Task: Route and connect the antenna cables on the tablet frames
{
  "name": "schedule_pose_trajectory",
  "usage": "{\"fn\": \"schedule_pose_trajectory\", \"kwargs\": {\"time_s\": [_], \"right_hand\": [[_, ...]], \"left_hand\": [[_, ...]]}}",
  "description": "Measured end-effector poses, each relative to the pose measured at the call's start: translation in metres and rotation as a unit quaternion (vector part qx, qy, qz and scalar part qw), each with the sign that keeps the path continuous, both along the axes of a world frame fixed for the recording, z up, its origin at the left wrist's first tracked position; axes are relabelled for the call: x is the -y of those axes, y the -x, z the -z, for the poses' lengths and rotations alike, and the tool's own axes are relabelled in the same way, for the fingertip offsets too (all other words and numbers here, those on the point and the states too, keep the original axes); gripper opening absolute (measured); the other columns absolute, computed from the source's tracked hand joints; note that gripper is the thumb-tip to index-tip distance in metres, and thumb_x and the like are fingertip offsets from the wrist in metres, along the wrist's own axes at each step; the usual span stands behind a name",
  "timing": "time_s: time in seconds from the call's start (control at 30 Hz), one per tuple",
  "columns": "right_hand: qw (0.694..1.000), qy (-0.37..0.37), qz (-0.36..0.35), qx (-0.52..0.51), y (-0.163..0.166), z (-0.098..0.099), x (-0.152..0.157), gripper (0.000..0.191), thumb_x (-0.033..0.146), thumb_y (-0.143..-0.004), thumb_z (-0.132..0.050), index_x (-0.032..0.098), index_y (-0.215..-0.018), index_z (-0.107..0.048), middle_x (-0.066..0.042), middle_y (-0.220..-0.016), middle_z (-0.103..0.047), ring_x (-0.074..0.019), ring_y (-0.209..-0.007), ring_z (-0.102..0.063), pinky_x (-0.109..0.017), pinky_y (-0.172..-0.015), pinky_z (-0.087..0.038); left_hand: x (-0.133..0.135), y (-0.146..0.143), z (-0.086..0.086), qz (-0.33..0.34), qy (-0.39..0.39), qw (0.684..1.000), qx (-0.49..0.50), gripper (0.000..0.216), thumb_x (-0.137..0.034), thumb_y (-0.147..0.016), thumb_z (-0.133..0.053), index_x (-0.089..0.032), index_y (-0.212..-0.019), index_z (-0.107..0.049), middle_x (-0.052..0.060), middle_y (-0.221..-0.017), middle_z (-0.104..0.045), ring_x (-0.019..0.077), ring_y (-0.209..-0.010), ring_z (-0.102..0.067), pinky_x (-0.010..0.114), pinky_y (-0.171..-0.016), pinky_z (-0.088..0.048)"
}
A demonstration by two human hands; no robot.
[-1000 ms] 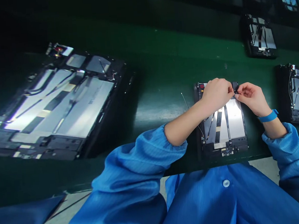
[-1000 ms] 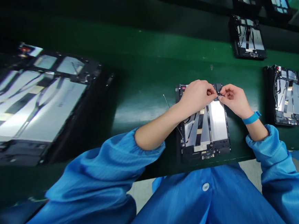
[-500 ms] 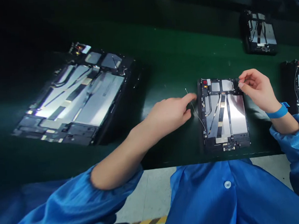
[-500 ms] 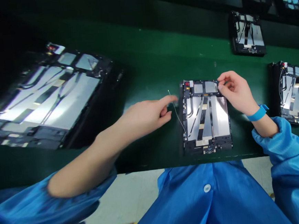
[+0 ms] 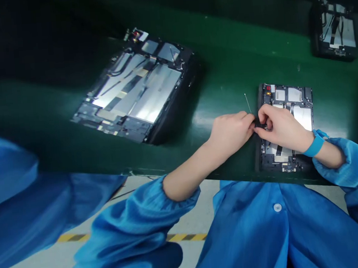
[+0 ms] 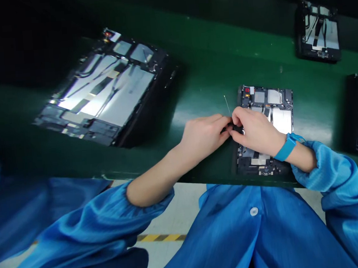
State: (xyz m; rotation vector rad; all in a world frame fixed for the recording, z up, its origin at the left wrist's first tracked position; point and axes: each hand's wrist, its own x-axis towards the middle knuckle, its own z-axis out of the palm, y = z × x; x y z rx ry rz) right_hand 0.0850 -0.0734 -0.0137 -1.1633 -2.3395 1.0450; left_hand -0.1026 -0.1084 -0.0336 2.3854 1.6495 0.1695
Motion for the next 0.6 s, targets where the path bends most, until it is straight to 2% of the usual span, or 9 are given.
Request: {"fn": "schedule_pose_trajectory", "kwargs": {"time_s": [0.1,0.23,0.3,0.37,0.4,0.47,0.53,0.6], "right_hand": [[1.000,0.023,0.008,-0.001,0.003,-0.004,0.002,0.027,0.013,-0.081,-0.068,0.025,-0.085,-0.044,0.003,-0.079,-0.062,-0.0140,-0.067,-0.055,-0.028,-0.067,-0.038],[0.992,0.111,-0.029,-0.046,0.001,-0.009,-0.002,0.032,0.006,-0.079,-0.062,0.025,-0.102,-0.052,0.006,-0.077,-0.069,-0.0127,-0.064,-0.061,-0.027,-0.067,-0.043],[0.988,0.132,-0.055,-0.053,-0.006,-0.013,-0.009,0.036,0.003,-0.075,-0.062,0.024,-0.103,-0.054,0.008,-0.073,-0.068,-0.0120,-0.061,-0.061,-0.027,-0.068,-0.045],[0.987,0.127,-0.092,-0.040,-0.015,-0.017,-0.017,0.033,0.002,-0.072,-0.064,0.023,-0.096,-0.058,0.008,-0.070,-0.067,-0.0112,-0.059,-0.060,-0.027,-0.067,-0.044],[0.986,0.118,-0.117,-0.028,-0.019,-0.018,-0.020,0.030,0.002,-0.071,-0.065,0.023,-0.090,-0.059,0.008,-0.068,-0.066,-0.0108,-0.059,-0.059,-0.026,-0.067,-0.044],[0.981,0.096,-0.167,-0.007,-0.026,-0.019,-0.027,0.024,0.001,-0.070,-0.066,0.022,-0.078,-0.059,0.008,-0.064,-0.063,-0.0100,-0.058,-0.057,-0.026,-0.067,-0.042],[0.981,0.061,-0.186,0.001,-0.029,-0.016,-0.031,0.022,0.001,-0.072,-0.065,0.022,-0.073,-0.059,0.008,-0.062,-0.061,-0.0099,-0.057,-0.055,-0.026,-0.066,-0.040],[0.983,0.015,-0.182,-0.006,-0.028,-0.009,-0.033,0.020,0.002,-0.076,-0.064,0.021,-0.076,-0.062,0.006,-0.066,-0.064,-0.0113,-0.061,-0.056,-0.026,-0.068,-0.039]], "left_hand": [[0.005,0.004,0.001,-0.013,-0.047,0.999,0.013,0.030,-0.021,-0.099,-0.047,-0.021,-0.085,-0.074,0.009,-0.079,-0.075,0.0242,-0.075,-0.072,0.034,-0.065,-0.046],[0.017,0.010,-0.010,-0.016,-0.089,0.993,0.071,0.032,-0.027,-0.104,-0.046,-0.025,-0.091,-0.075,0.007,-0.083,-0.075,0.0225,-0.077,-0.071,0.035,-0.070,-0.051],[0.024,0.009,-0.014,-0.039,-0.095,0.984,0.144,0.023,-0.028,-0.103,-0.050,-0.026,-0.105,-0.074,0.007,-0.090,-0.076,0.0206,-0.078,-0.070,0.035,-0.072,-0.054],[0.031,0.003,-0.015,-0.111,-0.080,0.963,0.231,0.028,-0.026,-0.101,-0.054,-0.026,-0.126,-0.066,0.006,-0.098,-0.074,0.0167,-0.073,-0.067,0.032,-0.070,-0.055],[0.033,-0.001,-0.013,-0.148,-0.051,0.949,0.275,0.036,-0.025,-0.099,-0.056,-0.026,-0.135,-0.060,0.004,-0.100,-0.072,0.0140,-0.068,-0.064,0.030,-0.067,-0.055],[0.037,-0.009,-0.008,-0.182,0.057,0.914,0.357,0.052,-0.023,-0.095,-0.060,-0.027,-0.145,-0.048,0.002,-0.102,-0.066,0.0087,-0.059,-0.057,0.026,-0.059,-0.052],[0.038,-0.015,-0.002,-0.176,0.180,0.871,0.422,0.060,-0.020,-0.089,-0.064,-0.027,-0.145,-0.043,-0.001,-0.102,-0.061,0.0057,-0.055,-0.053,0.023,-0.055,-0.049],[0.037,-0.017,0.003,-0.181,0.252,0.829,0.465,0.062,-0.017,-0.086,-0.066,-0.027,-0.142,-0.042,-0.002,-0.102,-0.057,0.0045,-0.055,-0.052,0.022,-0.054,-0.048]]}}
